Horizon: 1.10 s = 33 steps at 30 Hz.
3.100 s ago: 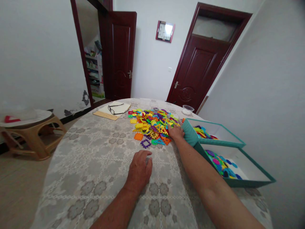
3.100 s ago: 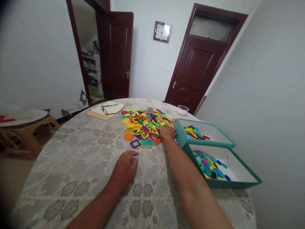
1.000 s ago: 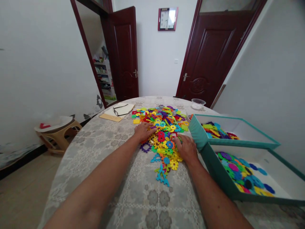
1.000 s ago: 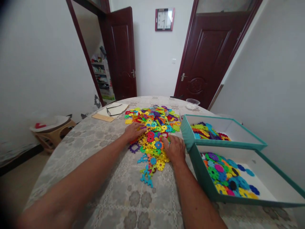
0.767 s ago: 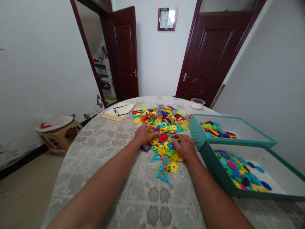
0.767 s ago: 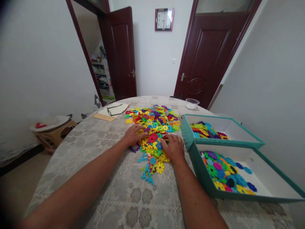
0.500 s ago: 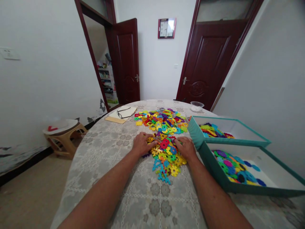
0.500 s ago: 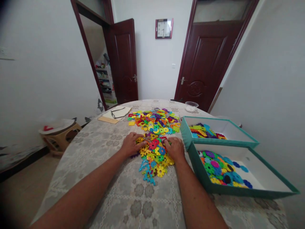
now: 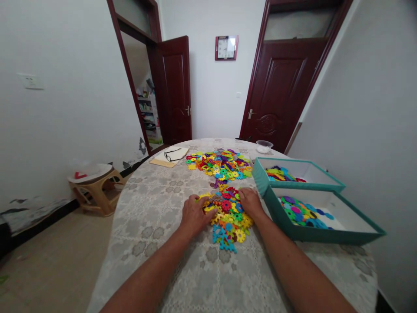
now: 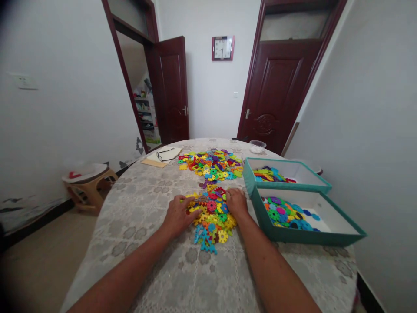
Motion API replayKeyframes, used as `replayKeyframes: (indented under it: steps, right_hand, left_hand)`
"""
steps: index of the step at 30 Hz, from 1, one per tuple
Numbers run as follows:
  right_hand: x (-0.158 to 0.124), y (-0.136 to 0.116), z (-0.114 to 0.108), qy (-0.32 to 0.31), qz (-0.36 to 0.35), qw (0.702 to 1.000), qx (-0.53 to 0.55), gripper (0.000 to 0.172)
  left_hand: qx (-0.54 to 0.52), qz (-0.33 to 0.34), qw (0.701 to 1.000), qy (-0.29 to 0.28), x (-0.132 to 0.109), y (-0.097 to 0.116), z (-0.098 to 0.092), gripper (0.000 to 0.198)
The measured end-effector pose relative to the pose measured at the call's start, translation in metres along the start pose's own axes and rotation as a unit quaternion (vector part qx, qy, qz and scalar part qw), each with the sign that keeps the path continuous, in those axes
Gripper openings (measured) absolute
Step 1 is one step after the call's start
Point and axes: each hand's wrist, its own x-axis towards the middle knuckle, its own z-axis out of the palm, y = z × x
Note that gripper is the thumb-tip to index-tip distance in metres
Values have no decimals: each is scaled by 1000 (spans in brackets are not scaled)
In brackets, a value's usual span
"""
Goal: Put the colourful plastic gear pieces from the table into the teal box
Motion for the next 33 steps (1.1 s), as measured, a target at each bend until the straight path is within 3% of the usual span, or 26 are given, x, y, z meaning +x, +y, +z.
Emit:
replayKeyframes:
  steps: [9, 15, 19, 24, 27, 33]
  right_hand:
    - [-53, 5, -21, -17, -56, 997, 53, 38]
    - [-83, -4, -13, 42, -61, 995, 70, 41]
    - [-82, -14, -12, 51, -87, 987, 125, 41]
    - [-78, -7, -20, 44, -89, 975, 199, 41]
    - [-76, 1, -26, 57, -83, 976, 191, 38]
    - [-79, -3, -52, 37, -139, 985, 98, 31]
  left_hand:
    - [16, 27, 995, -99, -66, 12, -36, 75]
    - [64, 62, 991, -104, -94, 37, -28, 91]
    - [95, 66, 989, -91, -84, 58, -22, 78]
    - [137, 103, 979, -106, -51, 75, -15, 52]
    - [143, 105, 980, -86, -36, 74, -8, 34]
    - [83, 139, 984, -69, -33, 55, -6, 26]
